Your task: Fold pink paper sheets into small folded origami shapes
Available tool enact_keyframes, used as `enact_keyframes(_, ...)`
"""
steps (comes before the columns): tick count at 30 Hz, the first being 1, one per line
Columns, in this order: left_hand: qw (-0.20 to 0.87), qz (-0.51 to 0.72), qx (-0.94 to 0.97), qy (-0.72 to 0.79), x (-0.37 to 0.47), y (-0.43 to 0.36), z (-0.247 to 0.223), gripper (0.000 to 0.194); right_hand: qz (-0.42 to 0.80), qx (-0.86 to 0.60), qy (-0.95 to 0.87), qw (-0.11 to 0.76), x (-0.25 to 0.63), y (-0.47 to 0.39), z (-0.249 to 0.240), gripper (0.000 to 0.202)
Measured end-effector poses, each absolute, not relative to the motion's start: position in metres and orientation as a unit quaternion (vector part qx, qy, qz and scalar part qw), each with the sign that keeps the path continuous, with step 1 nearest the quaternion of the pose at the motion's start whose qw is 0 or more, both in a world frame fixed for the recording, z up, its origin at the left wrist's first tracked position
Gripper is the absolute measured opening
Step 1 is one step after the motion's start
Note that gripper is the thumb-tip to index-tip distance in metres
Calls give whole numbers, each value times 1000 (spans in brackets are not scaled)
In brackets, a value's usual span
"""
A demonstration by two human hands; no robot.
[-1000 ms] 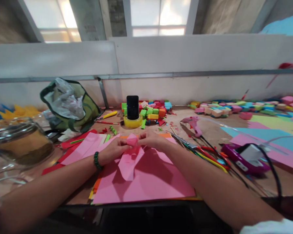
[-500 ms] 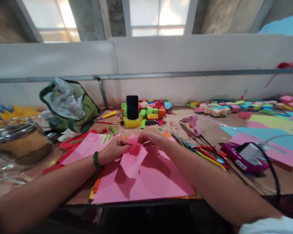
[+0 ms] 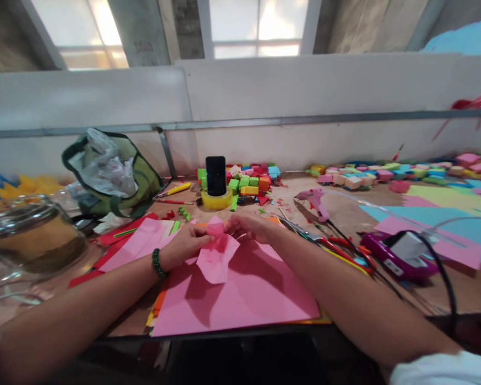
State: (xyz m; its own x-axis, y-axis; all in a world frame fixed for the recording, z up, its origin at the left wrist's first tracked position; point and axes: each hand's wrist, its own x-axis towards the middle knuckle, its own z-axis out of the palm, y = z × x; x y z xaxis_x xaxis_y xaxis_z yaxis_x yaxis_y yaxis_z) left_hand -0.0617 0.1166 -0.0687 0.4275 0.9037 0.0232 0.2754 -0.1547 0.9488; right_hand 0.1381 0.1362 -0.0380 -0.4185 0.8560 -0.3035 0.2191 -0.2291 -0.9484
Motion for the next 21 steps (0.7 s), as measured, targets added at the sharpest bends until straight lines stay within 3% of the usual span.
enact_keyframes(4, 508, 335, 669, 427, -61, 119, -71, 26, 613, -479, -567, 272, 132, 131, -36, 5)
enact_keyframes(12, 513, 344, 662, 424, -58, 113, -64, 15, 562, -504, -578, 309, 125, 126, -44, 5)
enact_keyframes(21, 507, 366, 667, 406, -61, 116, -66, 19, 579, -500, -556, 325, 123, 124, -41, 8)
